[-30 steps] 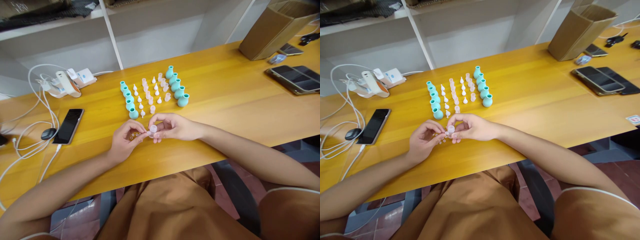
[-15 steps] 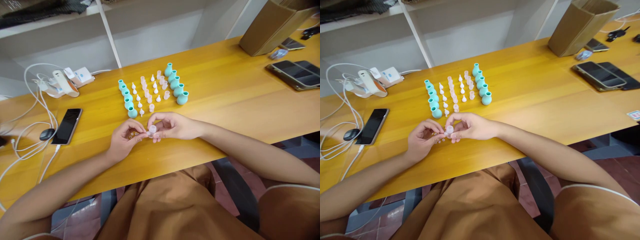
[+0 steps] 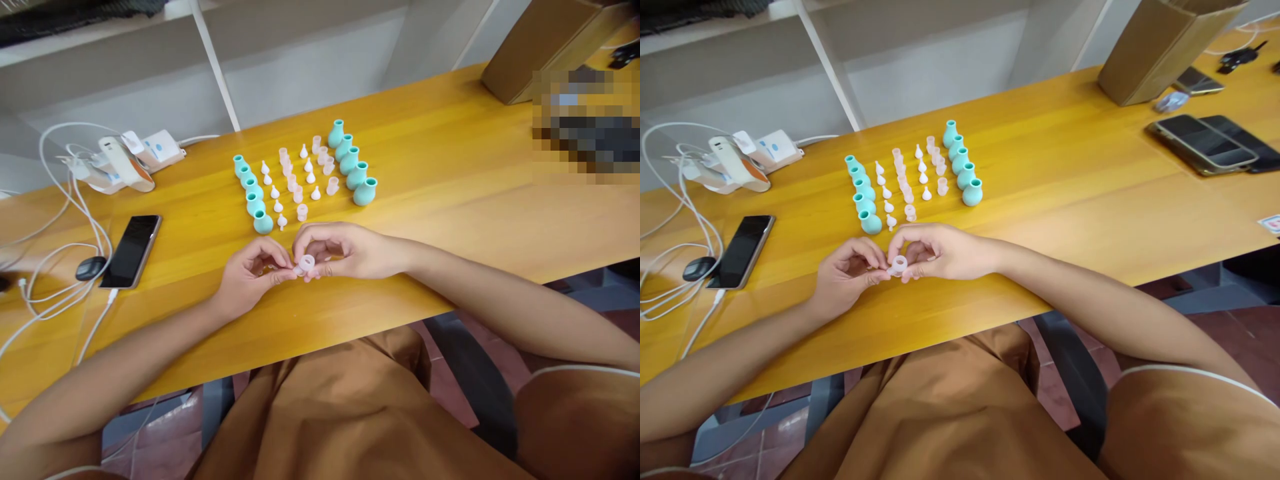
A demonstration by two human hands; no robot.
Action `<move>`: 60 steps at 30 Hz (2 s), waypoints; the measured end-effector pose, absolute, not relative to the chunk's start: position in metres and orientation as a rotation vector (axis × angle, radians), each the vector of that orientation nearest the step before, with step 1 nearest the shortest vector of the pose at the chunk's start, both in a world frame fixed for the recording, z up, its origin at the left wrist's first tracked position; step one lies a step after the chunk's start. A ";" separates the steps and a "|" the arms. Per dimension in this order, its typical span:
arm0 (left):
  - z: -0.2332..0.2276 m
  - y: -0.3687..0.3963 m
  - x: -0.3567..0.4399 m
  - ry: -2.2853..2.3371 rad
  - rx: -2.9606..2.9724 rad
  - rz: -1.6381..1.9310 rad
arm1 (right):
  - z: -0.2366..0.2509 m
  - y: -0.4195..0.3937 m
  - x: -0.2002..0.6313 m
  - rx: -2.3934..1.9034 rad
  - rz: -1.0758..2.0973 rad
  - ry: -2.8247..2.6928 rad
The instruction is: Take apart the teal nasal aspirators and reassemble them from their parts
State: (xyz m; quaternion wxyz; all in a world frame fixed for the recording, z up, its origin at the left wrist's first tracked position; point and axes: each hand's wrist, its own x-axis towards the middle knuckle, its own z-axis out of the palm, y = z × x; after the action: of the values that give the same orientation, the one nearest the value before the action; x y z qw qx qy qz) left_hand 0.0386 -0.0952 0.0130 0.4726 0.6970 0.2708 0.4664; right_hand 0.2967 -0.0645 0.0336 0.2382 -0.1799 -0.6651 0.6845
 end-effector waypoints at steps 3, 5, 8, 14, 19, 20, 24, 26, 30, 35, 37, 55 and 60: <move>0.011 -0.094 0.038 0.636 1.700 1.105 | 0.037 -0.064 0.298 -0.480 1.765 -1.915; 0.010 -0.094 0.037 0.637 1.699 1.076 | 0.038 -0.063 0.298 -0.473 1.720 -1.959; 0.010 -0.095 0.036 0.649 1.696 1.050 | 0.038 -0.063 0.299 -0.455 1.707 -1.972; 0.010 -0.097 0.037 0.684 1.710 1.045 | 0.038 -0.063 0.299 -0.459 1.647 -2.008; 0.011 -0.098 0.036 0.722 1.726 1.021 | 0.038 -0.062 0.301 -0.438 1.576 -2.057; 0.011 -0.098 0.036 0.726 1.729 1.016 | 0.038 -0.062 0.301 -0.432 1.572 -2.063; 0.011 -0.098 0.036 0.735 1.745 1.008 | 0.037 -0.061 0.302 -0.414 1.574 -2.071; 0.011 -0.098 0.035 0.743 1.743 1.000 | 0.037 -0.061 0.302 -0.415 1.585 -2.072; 0.012 -0.099 0.036 0.761 1.742 0.979 | 0.036 -0.060 0.302 -0.425 1.602 -2.075; 0.010 -0.097 0.035 0.726 1.766 1.016 | 0.037 -0.061 0.301 -0.443 1.642 -2.047; 0.010 -0.095 0.034 0.703 1.790 1.064 | 0.038 -0.063 0.300 -0.467 1.672 -2.000; 0.012 -0.101 0.036 0.860 2.094 1.103 | 0.063 -0.048 0.328 -0.756 1.131 -2.013; 0.016 -0.098 0.036 0.959 2.216 1.053 | 0.065 -0.031 0.348 -0.791 0.741 -2.345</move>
State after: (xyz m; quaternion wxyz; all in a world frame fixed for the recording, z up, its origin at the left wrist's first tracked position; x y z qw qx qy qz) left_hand 0.0357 -0.0984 0.0163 0.2510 0.8143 0.3522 0.3870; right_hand 0.3477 -0.0311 0.0647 0.2755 -0.2944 -0.8726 0.2757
